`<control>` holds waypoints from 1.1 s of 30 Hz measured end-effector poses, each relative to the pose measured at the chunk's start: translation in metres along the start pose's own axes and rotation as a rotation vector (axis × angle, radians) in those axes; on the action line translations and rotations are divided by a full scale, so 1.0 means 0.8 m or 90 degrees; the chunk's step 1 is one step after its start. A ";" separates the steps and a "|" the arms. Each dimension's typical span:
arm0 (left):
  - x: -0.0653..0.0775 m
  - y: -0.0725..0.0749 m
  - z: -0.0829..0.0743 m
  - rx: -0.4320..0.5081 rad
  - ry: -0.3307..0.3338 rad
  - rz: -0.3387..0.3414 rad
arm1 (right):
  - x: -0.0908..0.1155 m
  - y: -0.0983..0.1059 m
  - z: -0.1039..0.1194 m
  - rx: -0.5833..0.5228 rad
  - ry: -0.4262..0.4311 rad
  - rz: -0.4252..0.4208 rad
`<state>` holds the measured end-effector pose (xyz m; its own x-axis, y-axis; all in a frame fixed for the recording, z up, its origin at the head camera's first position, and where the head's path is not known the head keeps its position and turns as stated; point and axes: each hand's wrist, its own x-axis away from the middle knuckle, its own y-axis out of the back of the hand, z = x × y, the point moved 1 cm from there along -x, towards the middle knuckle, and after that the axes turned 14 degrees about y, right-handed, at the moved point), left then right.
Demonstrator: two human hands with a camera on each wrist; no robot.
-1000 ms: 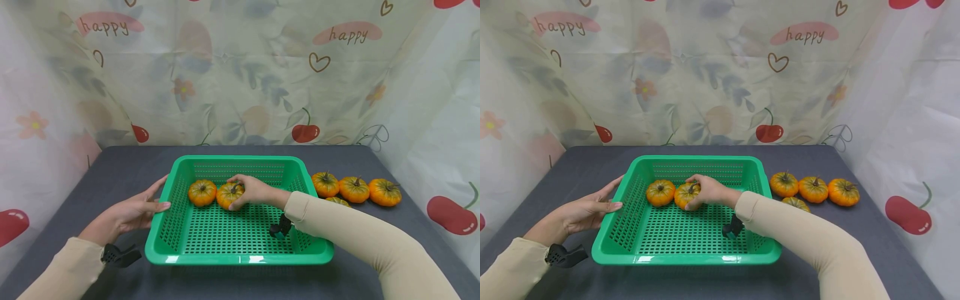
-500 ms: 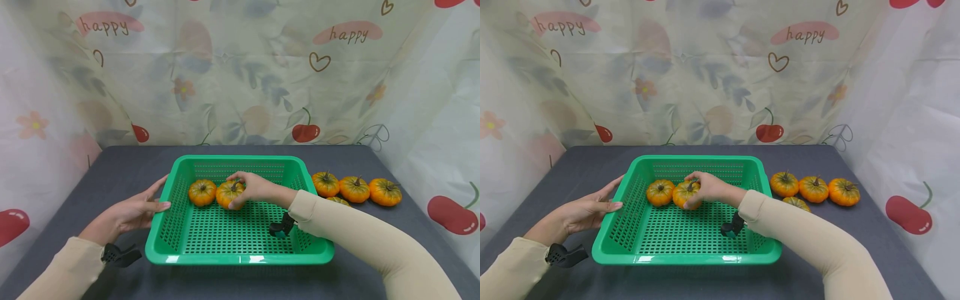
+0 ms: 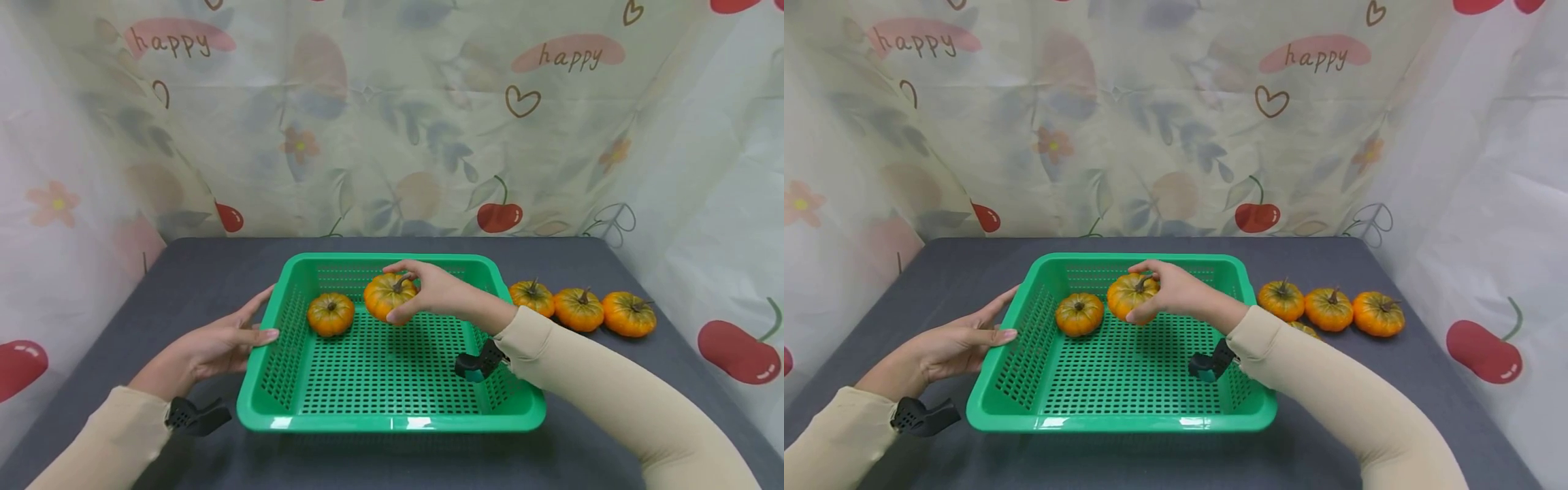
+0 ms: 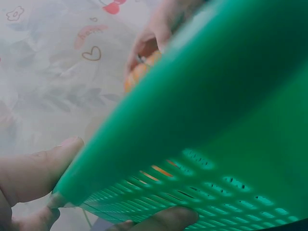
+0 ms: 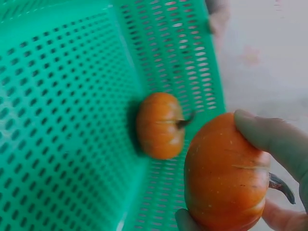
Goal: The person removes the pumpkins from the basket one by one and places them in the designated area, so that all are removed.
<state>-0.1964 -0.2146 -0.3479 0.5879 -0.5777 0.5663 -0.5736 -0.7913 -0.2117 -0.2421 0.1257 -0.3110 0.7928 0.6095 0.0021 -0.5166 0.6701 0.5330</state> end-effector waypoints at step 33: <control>0.000 0.000 0.000 -0.005 0.001 -0.006 | 0.095 0.091 0.043 0.032 0.045 -0.142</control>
<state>-0.1964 -0.2146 -0.3481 0.5928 -0.5696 0.5694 -0.5725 -0.7953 -0.1995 -0.2083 0.2063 -0.2433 0.8601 0.4776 -0.1791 -0.3128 0.7712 0.5544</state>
